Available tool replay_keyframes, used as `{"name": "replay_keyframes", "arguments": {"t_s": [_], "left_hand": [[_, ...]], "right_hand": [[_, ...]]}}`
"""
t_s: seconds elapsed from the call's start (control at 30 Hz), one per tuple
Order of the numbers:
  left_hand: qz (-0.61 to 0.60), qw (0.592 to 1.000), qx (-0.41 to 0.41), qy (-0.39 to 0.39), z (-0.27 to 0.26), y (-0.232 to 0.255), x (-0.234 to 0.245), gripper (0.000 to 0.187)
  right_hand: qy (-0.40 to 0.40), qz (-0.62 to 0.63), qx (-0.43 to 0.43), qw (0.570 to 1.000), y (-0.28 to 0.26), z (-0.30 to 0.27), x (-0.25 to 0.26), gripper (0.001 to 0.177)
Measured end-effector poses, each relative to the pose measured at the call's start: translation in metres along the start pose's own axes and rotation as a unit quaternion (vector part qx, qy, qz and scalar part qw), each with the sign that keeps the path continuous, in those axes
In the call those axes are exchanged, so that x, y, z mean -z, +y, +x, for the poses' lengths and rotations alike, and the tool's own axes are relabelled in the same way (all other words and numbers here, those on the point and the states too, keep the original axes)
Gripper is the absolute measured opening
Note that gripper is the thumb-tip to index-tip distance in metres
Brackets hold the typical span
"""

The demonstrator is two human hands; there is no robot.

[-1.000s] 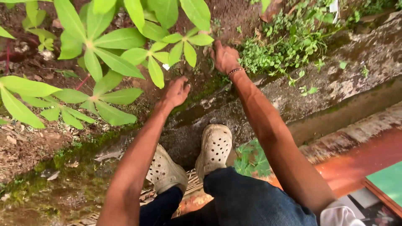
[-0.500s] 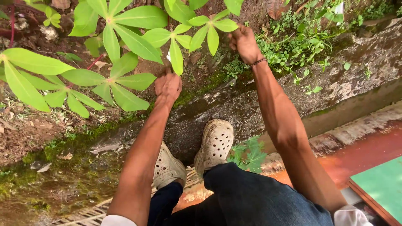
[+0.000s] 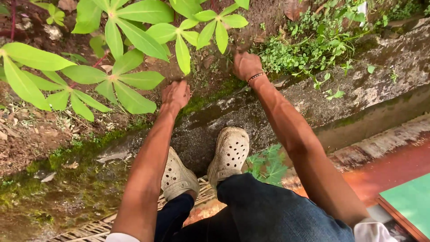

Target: Pulling out weeds from the garden bed.

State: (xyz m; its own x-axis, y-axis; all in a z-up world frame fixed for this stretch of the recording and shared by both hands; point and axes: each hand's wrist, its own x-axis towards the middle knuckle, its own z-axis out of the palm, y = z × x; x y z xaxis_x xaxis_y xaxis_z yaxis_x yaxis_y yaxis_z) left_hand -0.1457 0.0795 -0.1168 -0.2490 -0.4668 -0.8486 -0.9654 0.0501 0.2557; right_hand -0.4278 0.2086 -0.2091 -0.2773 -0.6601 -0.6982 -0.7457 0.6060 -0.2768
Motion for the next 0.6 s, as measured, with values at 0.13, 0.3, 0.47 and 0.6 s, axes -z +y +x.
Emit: {"name": "replay_keyframes", "arguments": {"t_s": [0.13,0.3,0.47,0.6], "left_hand": [[-0.166,0.983,0.07,-0.024,0.016,-0.02,-0.014,0.025],[0.113,0.984,-0.117,0.069,0.007,-0.008,-0.007,0.027],[0.145,0.978,-0.109,0.102,0.02,0.018,-0.007,0.044],[-0.031,0.997,-0.019,0.064,0.034,0.016,-0.024,0.039]], "right_hand": [[-0.001,0.067,0.041,0.997,-0.013,-0.012,0.024,0.044],[-0.118,0.159,-0.016,0.98,-0.023,-0.051,0.097,0.065],[-0.153,0.108,-0.033,0.982,-0.012,-0.068,0.106,0.08],[-0.136,0.067,-0.046,0.987,-0.015,-0.076,0.081,0.078]]}}
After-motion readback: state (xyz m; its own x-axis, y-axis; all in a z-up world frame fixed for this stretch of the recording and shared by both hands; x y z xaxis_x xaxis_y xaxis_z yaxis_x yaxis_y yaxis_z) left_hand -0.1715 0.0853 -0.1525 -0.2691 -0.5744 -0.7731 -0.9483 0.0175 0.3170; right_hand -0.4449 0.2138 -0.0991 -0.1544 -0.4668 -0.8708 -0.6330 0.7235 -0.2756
